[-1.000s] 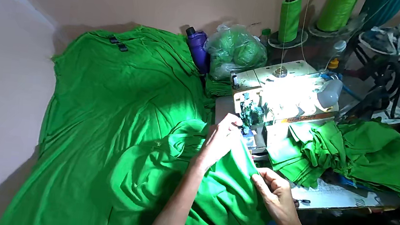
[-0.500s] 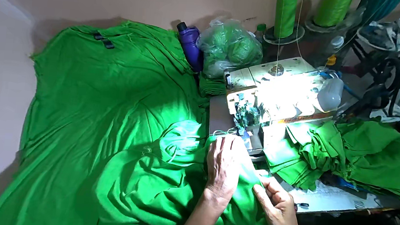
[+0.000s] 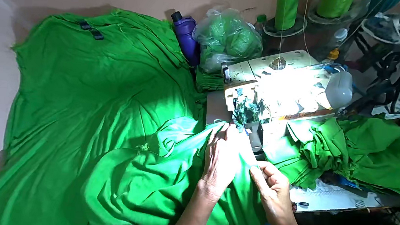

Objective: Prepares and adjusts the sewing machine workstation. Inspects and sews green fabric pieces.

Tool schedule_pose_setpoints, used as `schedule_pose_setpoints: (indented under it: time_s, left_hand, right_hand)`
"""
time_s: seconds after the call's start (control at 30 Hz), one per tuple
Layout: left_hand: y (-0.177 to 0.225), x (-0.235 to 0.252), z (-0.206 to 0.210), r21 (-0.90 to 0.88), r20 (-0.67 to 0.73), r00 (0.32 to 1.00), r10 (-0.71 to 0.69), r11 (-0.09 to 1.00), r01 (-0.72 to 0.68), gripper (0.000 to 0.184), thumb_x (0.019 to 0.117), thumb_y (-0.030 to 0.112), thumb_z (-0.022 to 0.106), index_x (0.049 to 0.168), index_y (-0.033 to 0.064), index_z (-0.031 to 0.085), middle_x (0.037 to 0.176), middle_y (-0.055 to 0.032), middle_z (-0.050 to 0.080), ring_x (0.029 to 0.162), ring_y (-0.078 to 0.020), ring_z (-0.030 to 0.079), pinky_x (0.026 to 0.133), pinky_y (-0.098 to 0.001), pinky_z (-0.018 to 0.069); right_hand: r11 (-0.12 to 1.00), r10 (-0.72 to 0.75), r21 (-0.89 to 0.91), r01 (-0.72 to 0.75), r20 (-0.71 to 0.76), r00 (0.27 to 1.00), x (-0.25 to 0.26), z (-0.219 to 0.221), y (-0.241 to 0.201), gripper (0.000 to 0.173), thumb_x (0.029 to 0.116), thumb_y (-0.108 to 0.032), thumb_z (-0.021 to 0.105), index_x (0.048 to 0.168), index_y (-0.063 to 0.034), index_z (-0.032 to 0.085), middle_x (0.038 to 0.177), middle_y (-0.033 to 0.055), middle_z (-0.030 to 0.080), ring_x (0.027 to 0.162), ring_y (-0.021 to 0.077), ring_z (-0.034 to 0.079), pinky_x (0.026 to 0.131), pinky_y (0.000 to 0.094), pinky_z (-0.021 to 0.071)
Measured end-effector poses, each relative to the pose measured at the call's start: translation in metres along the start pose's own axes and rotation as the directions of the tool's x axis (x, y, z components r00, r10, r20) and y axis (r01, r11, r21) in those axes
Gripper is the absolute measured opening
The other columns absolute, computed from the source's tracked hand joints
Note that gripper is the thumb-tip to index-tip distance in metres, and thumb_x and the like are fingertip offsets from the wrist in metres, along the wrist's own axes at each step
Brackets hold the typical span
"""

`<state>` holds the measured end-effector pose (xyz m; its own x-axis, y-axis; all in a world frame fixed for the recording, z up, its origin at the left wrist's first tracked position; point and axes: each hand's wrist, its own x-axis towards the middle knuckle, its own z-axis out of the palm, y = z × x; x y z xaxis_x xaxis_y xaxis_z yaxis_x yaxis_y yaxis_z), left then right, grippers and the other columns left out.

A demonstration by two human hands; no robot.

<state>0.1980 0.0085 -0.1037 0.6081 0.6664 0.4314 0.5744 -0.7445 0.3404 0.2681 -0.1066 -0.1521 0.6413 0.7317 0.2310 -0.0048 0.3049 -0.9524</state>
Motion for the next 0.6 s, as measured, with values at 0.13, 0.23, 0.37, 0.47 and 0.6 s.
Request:
schedule_pose_setpoints:
  time_s: [0.13,0.23,0.37,0.47,0.6]
  left_hand:
    - [-0.009,0.0,-0.001,-0.014,-0.031,0.998,0.055,0.998,-0.055,0.034,0.1014,0.009,0.054,0.13,-0.0058,0.065,0.13,-0.0217,0.067,0.126,-0.0336,0.063,0.113,-0.0498,0.0432]
    - [-0.017,0.0,-0.001,-0.038,-0.034,0.996,0.088,0.995,-0.089,0.034,0.0988,0.008,0.056,0.129,-0.0065,0.064,0.13,-0.0211,0.067,0.125,-0.0328,0.064,0.11,-0.049,0.0451]
    - [-0.019,0.007,-0.006,-0.086,0.022,0.998,0.053,0.995,-0.051,0.029,0.1003,0.007,0.055,0.124,-0.0039,0.067,0.129,-0.0199,0.068,0.124,-0.0314,0.064,0.111,-0.0518,0.044]
    - [-0.029,0.025,-0.013,-0.167,0.102,0.995,0.022,0.986,-0.005,0.017,0.1026,0.009,0.055,0.114,0.0004,0.065,0.11,-0.0174,0.069,0.105,-0.0313,0.067,0.094,-0.0514,0.0505]
    - [-0.036,0.049,-0.013,-0.16,0.185,0.983,-0.013,0.986,0.044,0.027,0.1071,0.013,0.048,0.125,-0.0022,0.06,0.116,-0.0244,0.068,0.109,-0.0399,0.066,0.095,-0.0569,0.0504]
  right_hand:
    - [0.998,0.001,-0.068,0.002,0.053,0.999,-0.009,-0.001,0.003,0.015,0.098,-0.006,0.056,0.1,-0.0001,0.069,0.079,-0.0027,0.069,0.069,-0.0028,0.063,0.064,0.0124,0.0525]
    - [0.996,-0.033,-0.081,0.04,0.077,0.997,-0.016,-0.004,0.007,0.014,0.0967,-0.005,0.056,0.099,0.0006,0.068,0.078,-0.0035,0.068,0.068,-0.0041,0.062,0.063,0.0118,0.053]
    - [0.993,-0.053,-0.099,0.059,0.063,0.997,-0.011,-0.005,0.01,0.014,0.0967,-0.005,0.056,0.097,0.0004,0.068,0.075,-0.0049,0.067,0.066,-0.0056,0.061,0.061,0.0107,0.0515]
    - [0.988,-0.056,-0.138,0.067,0.079,0.995,0.001,0.0,0.006,0.015,0.0985,-0.007,0.055,0.099,0.0002,0.069,0.076,-0.0049,0.067,0.067,-0.0062,0.061,0.062,0.0104,0.0512]
    - [0.992,-0.024,-0.119,0.034,0.085,0.996,0.001,0.001,0.0,0.015,0.0996,-0.006,0.055,0.103,0.0005,0.068,0.081,-0.0032,0.071,0.072,-0.0034,0.066,0.068,0.0143,0.0559]
